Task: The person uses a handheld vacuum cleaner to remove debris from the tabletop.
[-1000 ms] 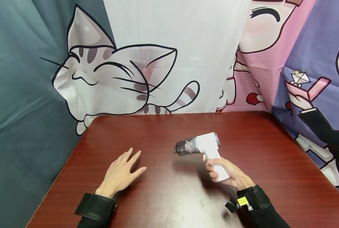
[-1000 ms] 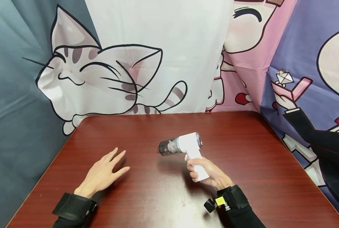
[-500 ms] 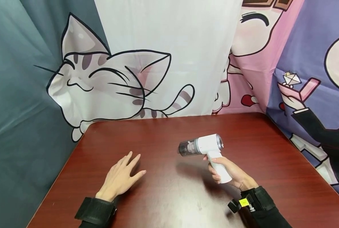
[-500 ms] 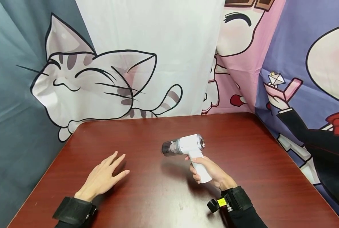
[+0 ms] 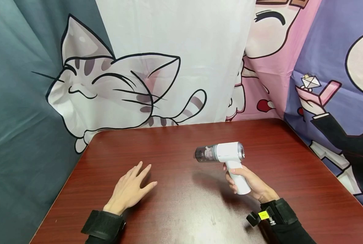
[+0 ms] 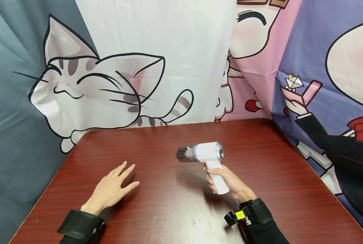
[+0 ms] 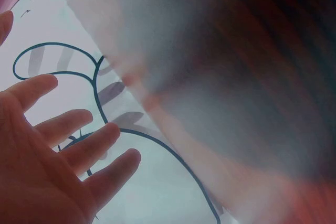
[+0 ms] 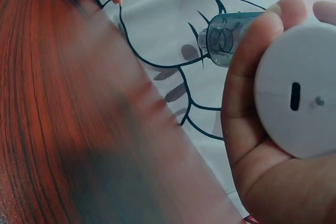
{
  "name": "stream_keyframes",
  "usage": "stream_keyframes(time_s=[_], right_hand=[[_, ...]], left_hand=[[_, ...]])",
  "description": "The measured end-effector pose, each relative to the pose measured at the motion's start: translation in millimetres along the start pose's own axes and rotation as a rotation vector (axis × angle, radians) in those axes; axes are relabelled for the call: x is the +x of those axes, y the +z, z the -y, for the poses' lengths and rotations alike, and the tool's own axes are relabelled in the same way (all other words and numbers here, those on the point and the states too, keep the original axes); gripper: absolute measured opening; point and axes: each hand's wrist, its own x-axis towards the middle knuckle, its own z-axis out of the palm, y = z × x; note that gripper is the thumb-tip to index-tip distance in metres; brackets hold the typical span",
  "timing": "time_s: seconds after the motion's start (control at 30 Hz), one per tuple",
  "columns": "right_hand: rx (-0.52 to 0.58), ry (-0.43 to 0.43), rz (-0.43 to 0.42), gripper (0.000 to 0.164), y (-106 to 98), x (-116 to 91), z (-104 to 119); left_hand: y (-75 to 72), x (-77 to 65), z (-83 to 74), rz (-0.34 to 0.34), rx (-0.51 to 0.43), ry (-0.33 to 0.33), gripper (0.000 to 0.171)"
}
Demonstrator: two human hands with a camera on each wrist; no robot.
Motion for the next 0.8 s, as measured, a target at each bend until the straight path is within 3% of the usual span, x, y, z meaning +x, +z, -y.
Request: stream_keyframes(time_s=[0.43,0.63,0.8], right_hand=[[-0.084,-0.037,-0.046,0.027,-3.7,-3.9,1.0],[-0.240,-0.048,-0.252,0.018,-5.5,-9.7,5.1],[-0.415,-0.013,-0.470,0.022,-7.5,-15.7,7.4]], left_hand=[[0.0,0.9,-2.0,-0.006,0.005,0.007,0.072],[0.8,2.5,-4.5,-0.004,-0.003,0.013,0.071],[1.0,3.4,-4.8,-0.006,-0.003,0.018,0.073]])
